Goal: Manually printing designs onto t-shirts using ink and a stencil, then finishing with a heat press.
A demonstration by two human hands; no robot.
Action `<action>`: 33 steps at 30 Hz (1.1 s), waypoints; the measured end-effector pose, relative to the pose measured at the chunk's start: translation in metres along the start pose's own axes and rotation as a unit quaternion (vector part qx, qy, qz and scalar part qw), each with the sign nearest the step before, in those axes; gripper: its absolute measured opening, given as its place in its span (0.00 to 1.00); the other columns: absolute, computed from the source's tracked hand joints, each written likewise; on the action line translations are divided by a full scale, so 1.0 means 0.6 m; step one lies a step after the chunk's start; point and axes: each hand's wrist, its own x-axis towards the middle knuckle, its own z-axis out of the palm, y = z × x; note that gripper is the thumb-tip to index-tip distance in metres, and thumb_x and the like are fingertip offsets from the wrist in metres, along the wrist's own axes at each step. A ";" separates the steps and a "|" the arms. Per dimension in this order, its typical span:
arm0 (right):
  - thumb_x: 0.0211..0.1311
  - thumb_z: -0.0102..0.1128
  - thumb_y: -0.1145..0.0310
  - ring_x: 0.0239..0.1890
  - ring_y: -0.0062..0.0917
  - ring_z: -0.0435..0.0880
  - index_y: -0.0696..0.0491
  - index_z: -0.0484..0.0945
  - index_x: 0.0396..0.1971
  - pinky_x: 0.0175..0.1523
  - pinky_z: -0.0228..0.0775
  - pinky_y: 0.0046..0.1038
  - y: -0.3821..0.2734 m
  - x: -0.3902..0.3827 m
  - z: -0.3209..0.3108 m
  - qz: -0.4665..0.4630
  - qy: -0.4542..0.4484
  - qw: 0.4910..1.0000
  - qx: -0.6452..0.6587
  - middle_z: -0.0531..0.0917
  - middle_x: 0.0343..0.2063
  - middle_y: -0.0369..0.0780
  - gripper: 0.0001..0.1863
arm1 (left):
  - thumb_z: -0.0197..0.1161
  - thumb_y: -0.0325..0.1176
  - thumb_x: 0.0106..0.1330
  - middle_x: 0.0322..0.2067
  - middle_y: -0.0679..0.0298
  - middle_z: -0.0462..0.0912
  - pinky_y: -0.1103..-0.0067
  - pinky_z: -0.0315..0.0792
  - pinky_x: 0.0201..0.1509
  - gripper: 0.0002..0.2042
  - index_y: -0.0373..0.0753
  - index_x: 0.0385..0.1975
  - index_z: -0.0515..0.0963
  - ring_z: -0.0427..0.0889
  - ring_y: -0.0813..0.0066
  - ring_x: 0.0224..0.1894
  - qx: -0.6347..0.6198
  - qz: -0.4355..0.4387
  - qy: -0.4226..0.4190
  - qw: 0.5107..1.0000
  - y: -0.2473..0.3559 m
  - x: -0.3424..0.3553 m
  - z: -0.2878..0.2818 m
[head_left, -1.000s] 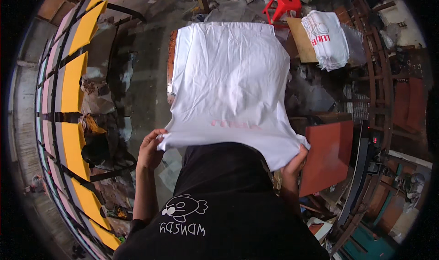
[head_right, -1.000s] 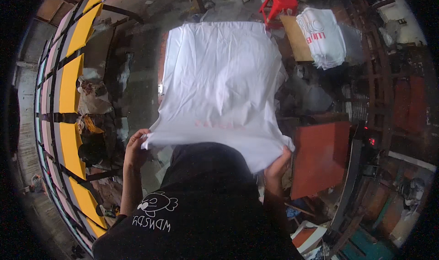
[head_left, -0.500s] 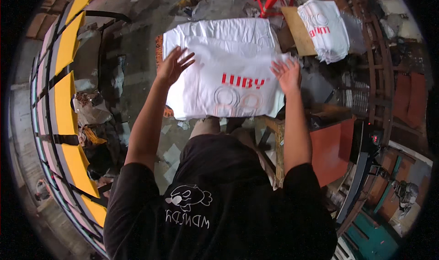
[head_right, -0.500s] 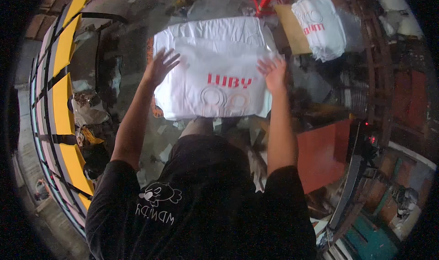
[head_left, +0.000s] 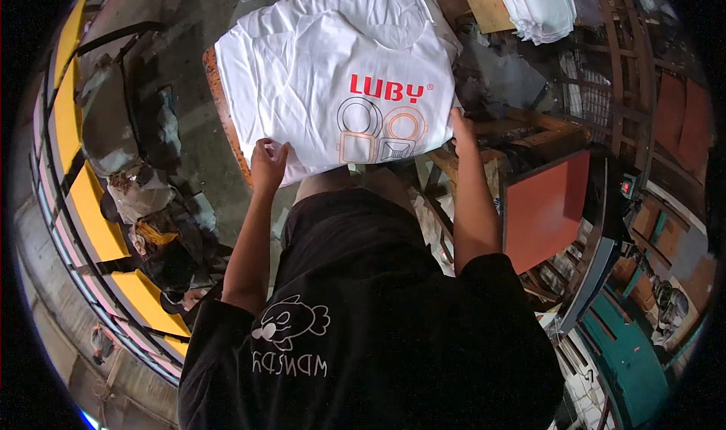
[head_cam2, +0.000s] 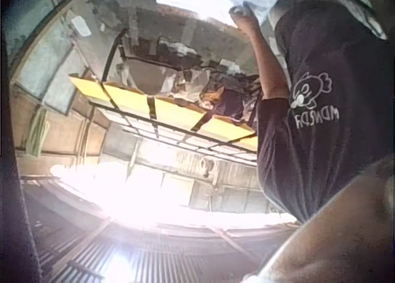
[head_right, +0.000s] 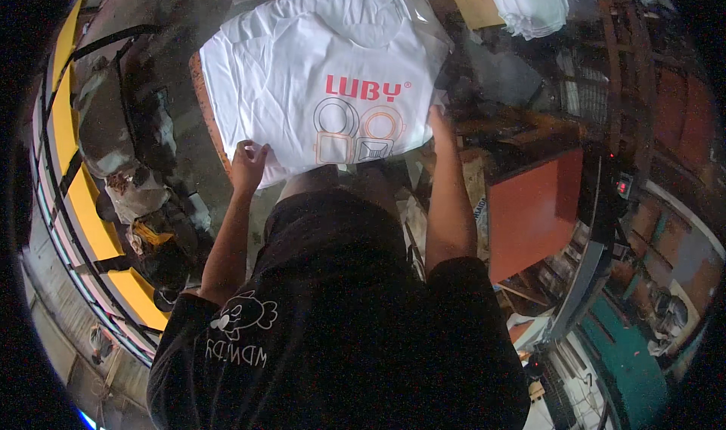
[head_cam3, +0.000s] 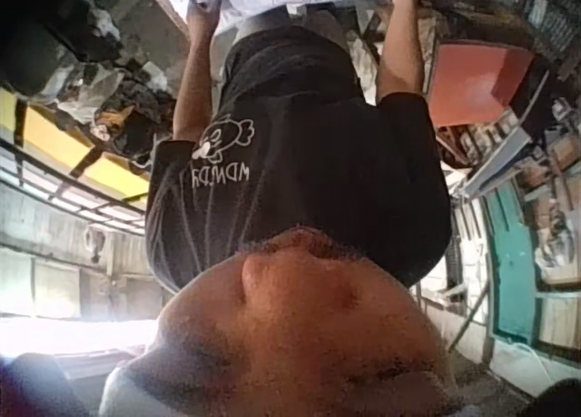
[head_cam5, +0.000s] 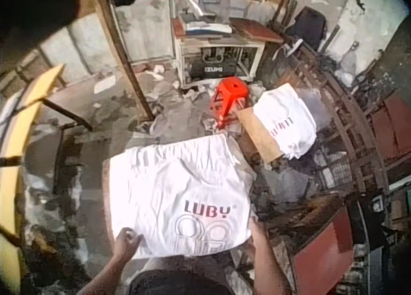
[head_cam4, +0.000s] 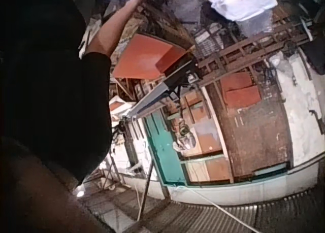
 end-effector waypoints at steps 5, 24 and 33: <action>0.53 0.59 0.53 0.35 0.39 0.82 0.62 0.78 0.32 0.40 0.70 0.38 0.014 -0.004 -0.039 -0.197 0.010 0.966 -0.167 0.82 0.28 0.51 0.23 | 0.62 0.41 0.63 0.32 0.50 0.77 0.68 0.71 0.38 0.15 0.32 0.29 0.78 0.77 0.57 0.34 0.089 0.148 -0.003 0.985 -0.047 0.022 -0.002; 0.61 0.63 0.58 0.34 0.22 0.82 0.55 0.76 0.41 0.41 0.75 0.24 -0.069 -0.016 0.000 -0.152 -0.254 0.948 0.121 0.82 0.31 0.37 0.17 | 0.62 0.45 0.66 0.38 0.67 0.80 0.74 0.66 0.49 0.18 0.36 0.45 0.77 0.74 0.78 0.43 -0.414 -0.113 -0.215 0.877 -0.030 0.090 -0.061; 0.57 0.66 0.53 0.26 0.34 0.80 0.58 0.76 0.31 0.34 0.70 0.36 -0.106 -0.037 0.078 -0.418 0.114 0.901 -0.027 0.80 0.23 0.42 0.20 | 0.64 0.42 0.65 0.21 0.77 0.63 0.82 0.54 0.29 0.14 0.42 0.22 0.74 0.60 0.87 0.25 -0.286 -0.128 -0.140 0.939 -0.018 0.088 -0.078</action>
